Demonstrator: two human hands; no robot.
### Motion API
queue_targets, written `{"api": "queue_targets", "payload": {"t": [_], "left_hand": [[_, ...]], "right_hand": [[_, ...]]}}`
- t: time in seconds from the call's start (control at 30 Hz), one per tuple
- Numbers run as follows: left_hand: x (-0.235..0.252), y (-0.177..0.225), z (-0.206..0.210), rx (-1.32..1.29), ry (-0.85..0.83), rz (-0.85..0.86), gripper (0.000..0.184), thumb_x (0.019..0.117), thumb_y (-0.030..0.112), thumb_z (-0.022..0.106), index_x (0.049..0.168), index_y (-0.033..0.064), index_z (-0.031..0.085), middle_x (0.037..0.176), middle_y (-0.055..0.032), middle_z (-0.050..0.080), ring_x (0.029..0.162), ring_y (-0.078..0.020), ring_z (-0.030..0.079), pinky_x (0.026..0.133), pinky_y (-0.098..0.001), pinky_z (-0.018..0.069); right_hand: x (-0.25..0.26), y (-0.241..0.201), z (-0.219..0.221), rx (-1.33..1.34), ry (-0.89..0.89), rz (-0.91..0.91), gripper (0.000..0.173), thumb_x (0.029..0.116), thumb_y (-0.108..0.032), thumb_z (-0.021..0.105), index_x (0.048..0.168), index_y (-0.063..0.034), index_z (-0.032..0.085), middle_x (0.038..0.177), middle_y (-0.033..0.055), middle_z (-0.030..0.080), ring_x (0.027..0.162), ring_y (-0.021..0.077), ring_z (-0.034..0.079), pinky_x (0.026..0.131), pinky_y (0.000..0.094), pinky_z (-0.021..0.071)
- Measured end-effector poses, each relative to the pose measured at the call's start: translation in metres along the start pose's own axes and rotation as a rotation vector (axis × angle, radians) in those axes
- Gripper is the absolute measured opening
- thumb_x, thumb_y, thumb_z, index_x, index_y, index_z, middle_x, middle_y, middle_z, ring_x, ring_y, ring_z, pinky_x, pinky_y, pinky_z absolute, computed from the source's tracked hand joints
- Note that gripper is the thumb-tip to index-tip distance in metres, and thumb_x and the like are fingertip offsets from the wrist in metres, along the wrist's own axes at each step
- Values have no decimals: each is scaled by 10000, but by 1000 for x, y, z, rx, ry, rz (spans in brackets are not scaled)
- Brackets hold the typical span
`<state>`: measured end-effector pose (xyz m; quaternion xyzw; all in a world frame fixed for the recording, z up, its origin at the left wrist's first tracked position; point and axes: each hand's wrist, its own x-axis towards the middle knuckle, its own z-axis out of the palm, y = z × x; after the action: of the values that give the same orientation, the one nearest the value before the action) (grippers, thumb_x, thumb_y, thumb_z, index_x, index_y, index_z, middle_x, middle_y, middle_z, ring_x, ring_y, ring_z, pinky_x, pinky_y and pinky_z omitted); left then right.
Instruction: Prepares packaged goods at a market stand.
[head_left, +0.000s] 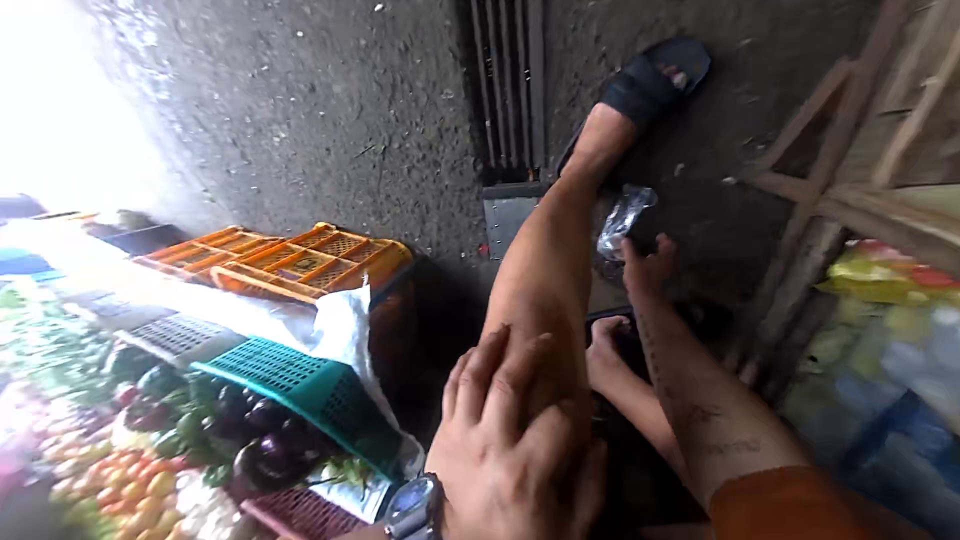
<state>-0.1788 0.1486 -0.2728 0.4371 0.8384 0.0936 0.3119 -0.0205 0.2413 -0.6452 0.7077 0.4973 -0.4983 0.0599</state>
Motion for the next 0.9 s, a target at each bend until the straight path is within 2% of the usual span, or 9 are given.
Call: {"api": "queue_targets", "payload": {"t": [0.07, 0.13, 0.23, 0.4, 0.53, 0.63, 0.7, 0.77, 0.9], "left_hand": [[0, 8, 3, 0, -28, 18, 182, 878, 453, 705, 962, 296, 742, 1355, -112, 656, 1371, -398, 508, 1127, -591, 414], [0, 17, 6, -11, -42, 41, 152, 880, 440, 724, 949, 309, 761, 1338, -86, 672, 1374, -396, 509, 1145, -596, 398], [1, 24, 13, 9, -53, 82, 147, 890, 462, 718, 961, 343, 766, 1345, -48, 673, 1391, -374, 497, 1147, -571, 402], [-8, 34, 24, 72, -58, 115, 160, 877, 497, 715, 965, 377, 774, 1331, -34, 686, 1383, -396, 502, 1136, -608, 383], [-10, 27, 26, 37, -50, 143, 176, 872, 487, 716, 971, 352, 768, 1313, -57, 685, 1380, -406, 497, 1131, -630, 387], [-8, 19, 22, -1, -39, 153, 171, 870, 483, 712, 958, 346, 764, 1292, -55, 694, 1373, -392, 502, 1129, -609, 386], [-6, 16, 18, -5, -40, 163, 164, 880, 491, 700, 956, 355, 754, 1298, -38, 688, 1387, -374, 488, 1149, -591, 367], [-1, 14, 15, -12, -44, 168, 154, 886, 488, 692, 951, 362, 751, 1319, -27, 678, 1414, -362, 457, 1169, -577, 337], [1, 12, 11, -12, -32, 170, 178, 886, 476, 680, 957, 335, 763, 1302, -65, 686, 1371, -393, 499, 1126, -602, 384]], "right_hand": [[20, -27, 12, 202, -18, 20, 1043, 862, -284, 820, 1608, 4, 150, 1536, 259, 418, 1297, 308, 561, 1055, 425, 515], [29, -55, 16, 383, -106, 175, 1021, 893, -230, 799, 1610, -85, 87, 1282, 145, 543, 851, 158, 665, 724, 327, 599], [33, -66, 5, 304, -335, 219, 581, 963, -200, 705, 1437, -10, 428, 1005, 92, 596, 679, 115, 557, 649, 314, 533], [13, -30, -13, 59, -358, 177, 530, 964, -221, 722, 1393, 36, 546, 1274, 266, 619, 1058, 349, 622, 901, 548, 505], [4, -25, -15, 91, -314, -8, 367, 962, -179, 703, 1259, 22, 630, 1255, 229, 622, 1053, 316, 642, 853, 504, 558], [-4, -46, -9, 71, -461, -89, 364, 949, -175, 703, 1298, -79, 668, 1518, 243, 462, 1288, 372, 559, 980, 529, 536], [-4, -58, 2, 106, -555, 47, 579, 963, -195, 693, 1504, -137, 495, 1452, 222, 535, 1146, 335, 627, 873, 500, 554], [10, -65, 10, 48, -604, 115, 774, 947, -188, 688, 1617, -123, 306, 1480, 228, 521, 1250, 356, 591, 989, 535, 519], [3, -74, 2, -98, -351, -2, 606, 903, -170, 756, 1409, 55, 509, 1340, 289, 590, 1250, 408, 586, 1057, 559, 482]]}}
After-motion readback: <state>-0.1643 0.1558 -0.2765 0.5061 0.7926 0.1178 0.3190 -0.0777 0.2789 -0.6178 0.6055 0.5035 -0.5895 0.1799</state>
